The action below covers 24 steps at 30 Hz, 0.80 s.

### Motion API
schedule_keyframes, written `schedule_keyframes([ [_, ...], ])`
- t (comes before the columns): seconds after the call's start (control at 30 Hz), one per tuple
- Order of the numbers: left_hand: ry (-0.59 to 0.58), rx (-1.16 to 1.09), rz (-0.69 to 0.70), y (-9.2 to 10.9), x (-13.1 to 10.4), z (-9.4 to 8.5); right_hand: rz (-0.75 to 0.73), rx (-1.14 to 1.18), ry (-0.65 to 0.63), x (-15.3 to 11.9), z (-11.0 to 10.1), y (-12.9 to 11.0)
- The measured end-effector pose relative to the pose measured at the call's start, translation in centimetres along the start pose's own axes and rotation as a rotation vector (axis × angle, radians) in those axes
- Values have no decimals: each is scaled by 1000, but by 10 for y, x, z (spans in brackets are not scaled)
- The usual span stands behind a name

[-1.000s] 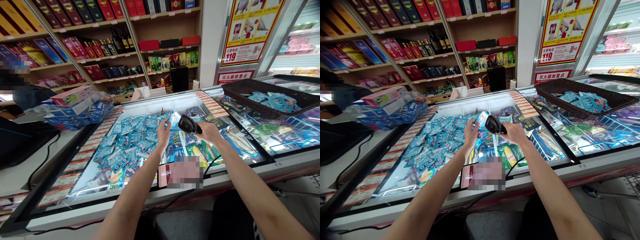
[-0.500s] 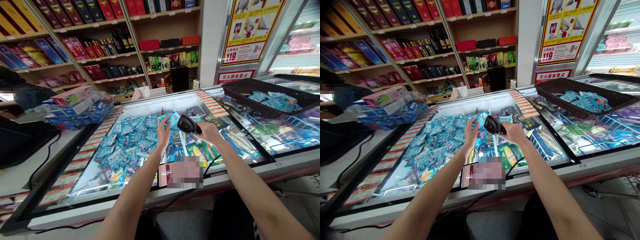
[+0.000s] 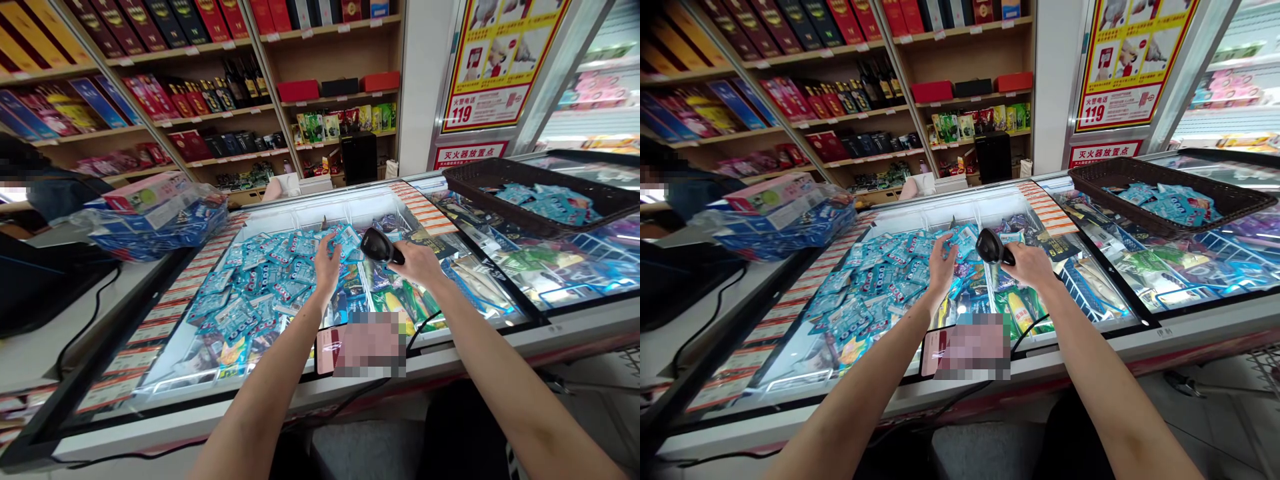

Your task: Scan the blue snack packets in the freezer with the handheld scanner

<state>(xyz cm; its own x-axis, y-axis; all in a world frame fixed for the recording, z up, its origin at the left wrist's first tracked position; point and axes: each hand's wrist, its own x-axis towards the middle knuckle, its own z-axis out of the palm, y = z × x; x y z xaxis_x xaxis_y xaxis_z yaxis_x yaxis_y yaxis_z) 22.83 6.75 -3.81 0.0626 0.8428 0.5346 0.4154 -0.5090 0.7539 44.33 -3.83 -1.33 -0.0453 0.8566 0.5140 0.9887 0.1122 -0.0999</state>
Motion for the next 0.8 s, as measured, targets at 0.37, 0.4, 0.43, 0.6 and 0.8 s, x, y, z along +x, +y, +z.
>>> schedule_keyframes([
  [0.37, 23, 580, 178, 22, -9, -1, 319, -96, -19, 3, -1, 9],
  [0.4, -61, 588, 237, 24, -9, 0, 344, -98, -31, 4, -2, 9],
  [0.43, -170, 586, 312, 25, -9, 1, 366, -100, -39, 4, -2, 10],
  [0.6, -522, 605, 556, 21, -1, 7, 427, -113, -32, 6, -5, 12],
  [0.8, -381, 733, 484, 20, 6, 10, 460, -91, -43, 7, -5, 15],
])
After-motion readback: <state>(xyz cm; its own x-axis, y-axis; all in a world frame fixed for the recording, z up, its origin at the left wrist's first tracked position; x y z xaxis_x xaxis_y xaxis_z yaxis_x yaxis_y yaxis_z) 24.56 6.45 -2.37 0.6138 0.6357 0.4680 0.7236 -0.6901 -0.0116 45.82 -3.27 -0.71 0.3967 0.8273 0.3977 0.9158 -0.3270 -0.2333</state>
